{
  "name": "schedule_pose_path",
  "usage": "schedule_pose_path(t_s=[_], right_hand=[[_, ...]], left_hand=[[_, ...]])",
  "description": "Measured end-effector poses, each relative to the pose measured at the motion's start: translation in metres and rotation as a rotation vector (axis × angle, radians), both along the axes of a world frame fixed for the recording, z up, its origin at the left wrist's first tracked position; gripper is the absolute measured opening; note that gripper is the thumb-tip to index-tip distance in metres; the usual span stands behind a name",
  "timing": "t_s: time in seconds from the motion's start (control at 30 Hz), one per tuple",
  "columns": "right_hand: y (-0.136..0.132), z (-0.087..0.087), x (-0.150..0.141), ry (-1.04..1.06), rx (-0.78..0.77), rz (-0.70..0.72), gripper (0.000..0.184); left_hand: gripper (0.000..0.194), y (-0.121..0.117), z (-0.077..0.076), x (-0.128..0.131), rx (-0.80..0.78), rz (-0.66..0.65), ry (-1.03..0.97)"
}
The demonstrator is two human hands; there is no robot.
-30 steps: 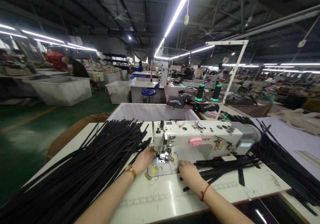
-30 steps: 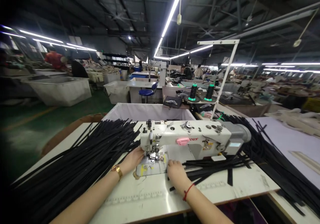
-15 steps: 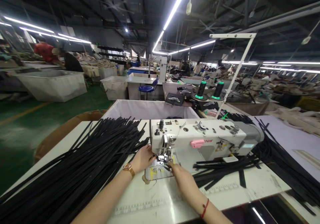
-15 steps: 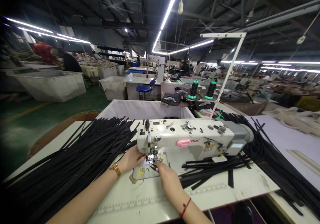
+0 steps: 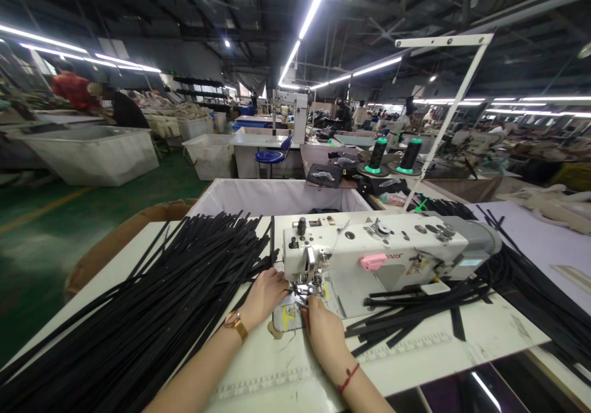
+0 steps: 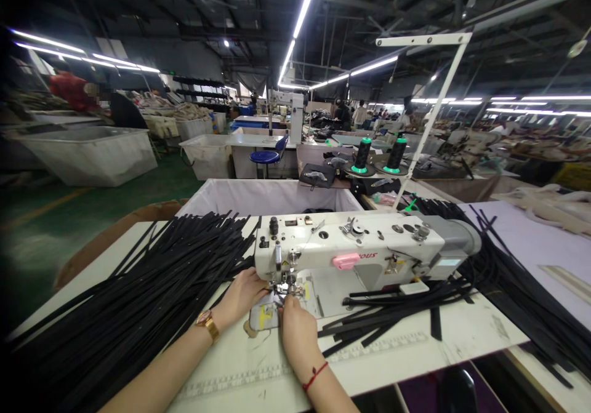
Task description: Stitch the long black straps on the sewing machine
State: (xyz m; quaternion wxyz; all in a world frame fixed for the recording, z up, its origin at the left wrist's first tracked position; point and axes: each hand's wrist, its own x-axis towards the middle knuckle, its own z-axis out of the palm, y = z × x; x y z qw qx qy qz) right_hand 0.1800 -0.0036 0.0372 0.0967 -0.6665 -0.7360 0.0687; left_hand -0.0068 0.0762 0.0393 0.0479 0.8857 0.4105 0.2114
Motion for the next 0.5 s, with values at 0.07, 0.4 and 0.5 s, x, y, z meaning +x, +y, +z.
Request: schedule_pose_path(t_s=[0.07,0.4,0.5], right_hand=[[0.000,-0.003,-0.002,0.002,0.017,0.001,0.016],[-0.010,0.002,0.005,0.031,0.011,-0.046,0.018],[-0.004,0.005,0.001,-0.005,0.001,-0.028,0.015]], left_hand=[[0.008,-0.003,-0.002,0.001,0.008,0.002,0.010],[0.007,-0.017,-0.016,0.006,0.021,0.081,-0.029],[0.009,-0.021,-0.019,0.004,0.012,0.084,-0.057]])
